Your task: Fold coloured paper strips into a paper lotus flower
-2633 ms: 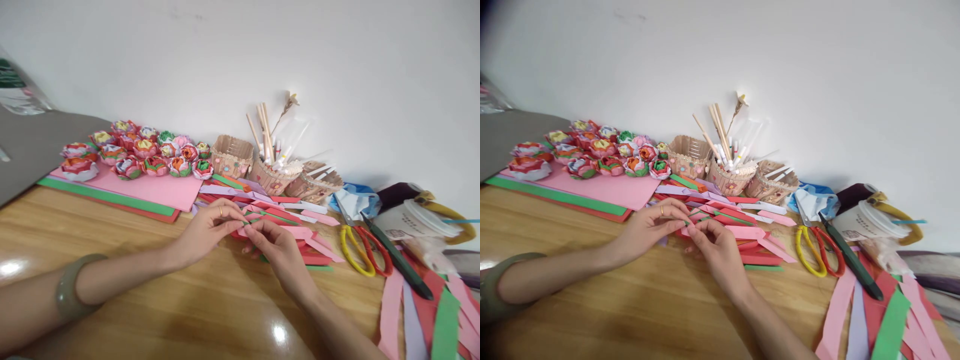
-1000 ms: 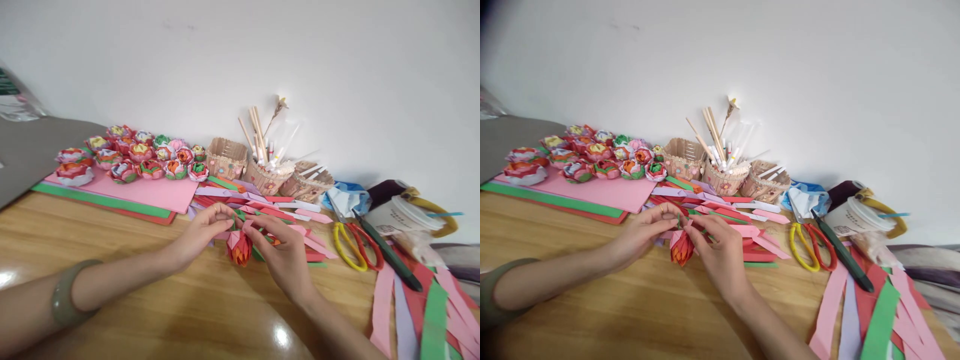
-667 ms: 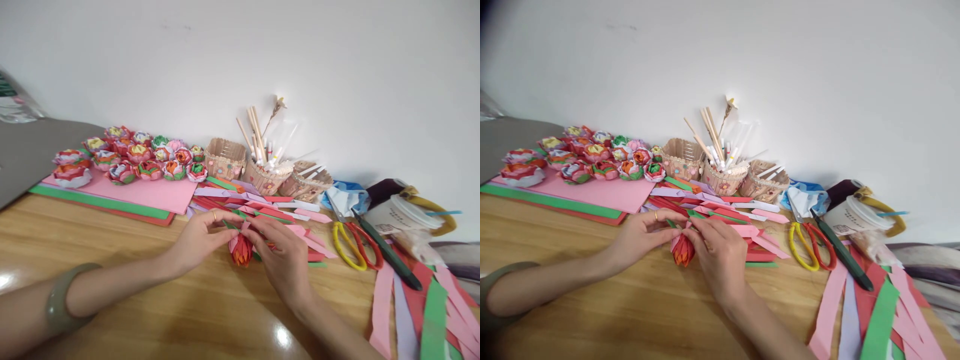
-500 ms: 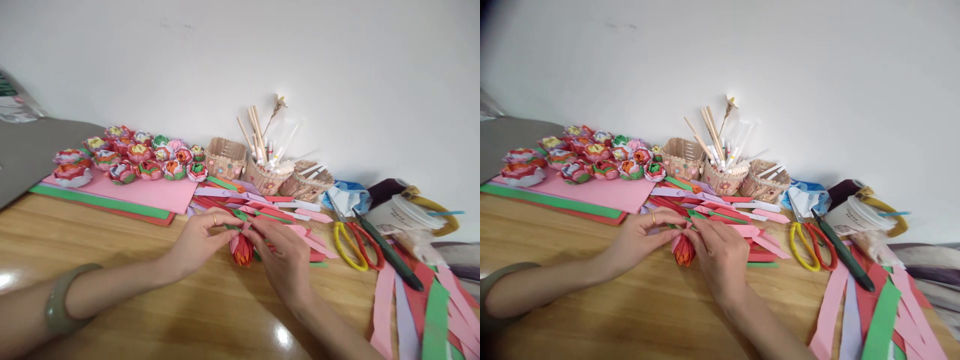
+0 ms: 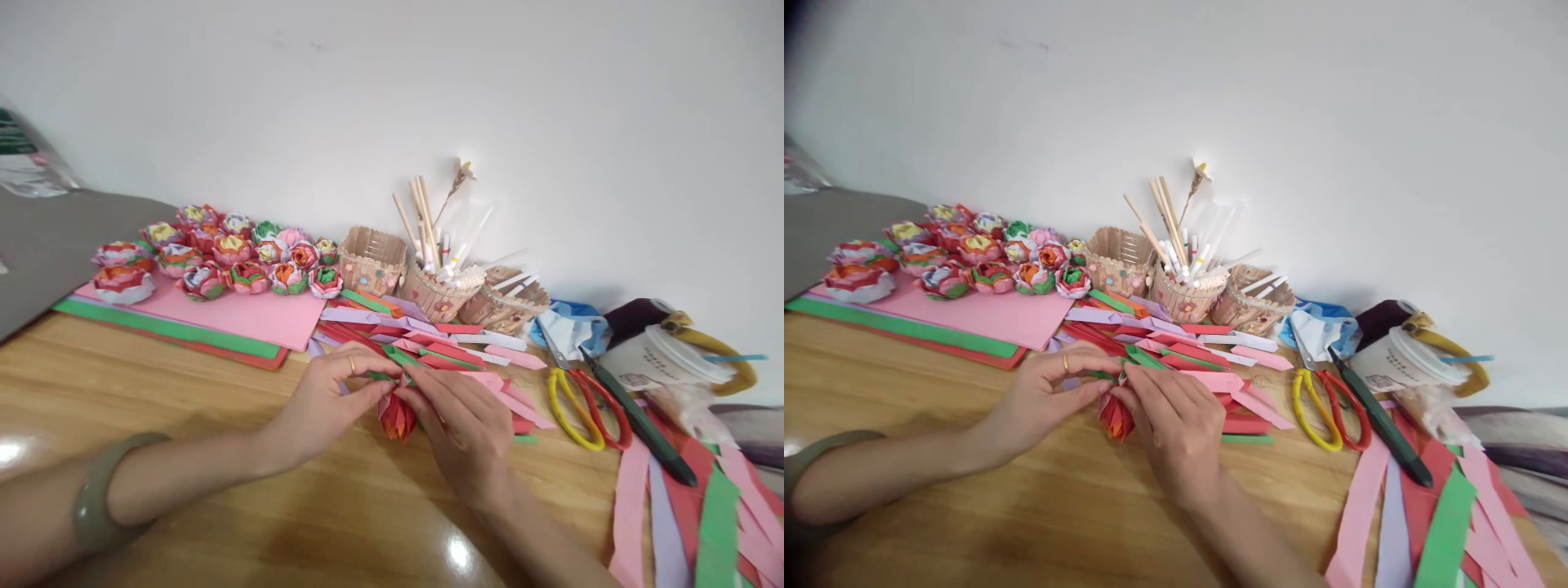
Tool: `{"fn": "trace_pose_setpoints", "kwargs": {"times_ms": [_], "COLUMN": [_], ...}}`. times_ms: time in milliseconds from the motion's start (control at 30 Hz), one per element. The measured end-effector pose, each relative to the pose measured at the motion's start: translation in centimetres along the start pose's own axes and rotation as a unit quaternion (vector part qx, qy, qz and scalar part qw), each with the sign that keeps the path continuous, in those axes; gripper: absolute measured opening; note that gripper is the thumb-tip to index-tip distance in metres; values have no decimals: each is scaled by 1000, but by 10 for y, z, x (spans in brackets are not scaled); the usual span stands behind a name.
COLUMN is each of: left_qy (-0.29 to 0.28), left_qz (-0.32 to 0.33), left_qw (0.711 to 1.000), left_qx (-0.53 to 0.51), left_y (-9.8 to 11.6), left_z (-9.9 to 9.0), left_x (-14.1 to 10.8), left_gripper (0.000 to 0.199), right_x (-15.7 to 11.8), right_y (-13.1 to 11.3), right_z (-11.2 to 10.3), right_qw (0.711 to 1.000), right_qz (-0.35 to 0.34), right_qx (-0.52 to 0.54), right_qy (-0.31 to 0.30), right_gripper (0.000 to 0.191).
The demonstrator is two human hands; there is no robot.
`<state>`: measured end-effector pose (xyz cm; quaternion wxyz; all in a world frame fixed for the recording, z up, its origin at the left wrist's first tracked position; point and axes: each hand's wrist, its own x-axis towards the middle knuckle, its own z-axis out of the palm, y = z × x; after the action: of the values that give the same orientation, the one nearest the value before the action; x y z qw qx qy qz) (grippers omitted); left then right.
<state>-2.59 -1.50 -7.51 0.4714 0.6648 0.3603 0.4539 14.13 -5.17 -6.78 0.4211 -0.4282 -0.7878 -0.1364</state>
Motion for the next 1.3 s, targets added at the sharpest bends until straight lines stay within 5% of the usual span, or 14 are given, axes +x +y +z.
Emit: {"fn": "trace_pose_setpoints", "kwargs": {"times_ms": [233,1300], "left_qy": [9,1], "left_qz": [71,84], "left_qw": [997,996], "left_qx": [-4,-14], "left_y": [-2,4], "left_z": [-1,-4], "left_x": [-1,1], "left_gripper": [16,14], "right_x": [-1,2], "right_y": [0,1], "right_z": [-2,-4], "right_qw": [1000,998], "right_qz": [-27,-64], "right_qx": [-5,11], "right_qy": [-2,-10], "right_gripper": [15,29]}}
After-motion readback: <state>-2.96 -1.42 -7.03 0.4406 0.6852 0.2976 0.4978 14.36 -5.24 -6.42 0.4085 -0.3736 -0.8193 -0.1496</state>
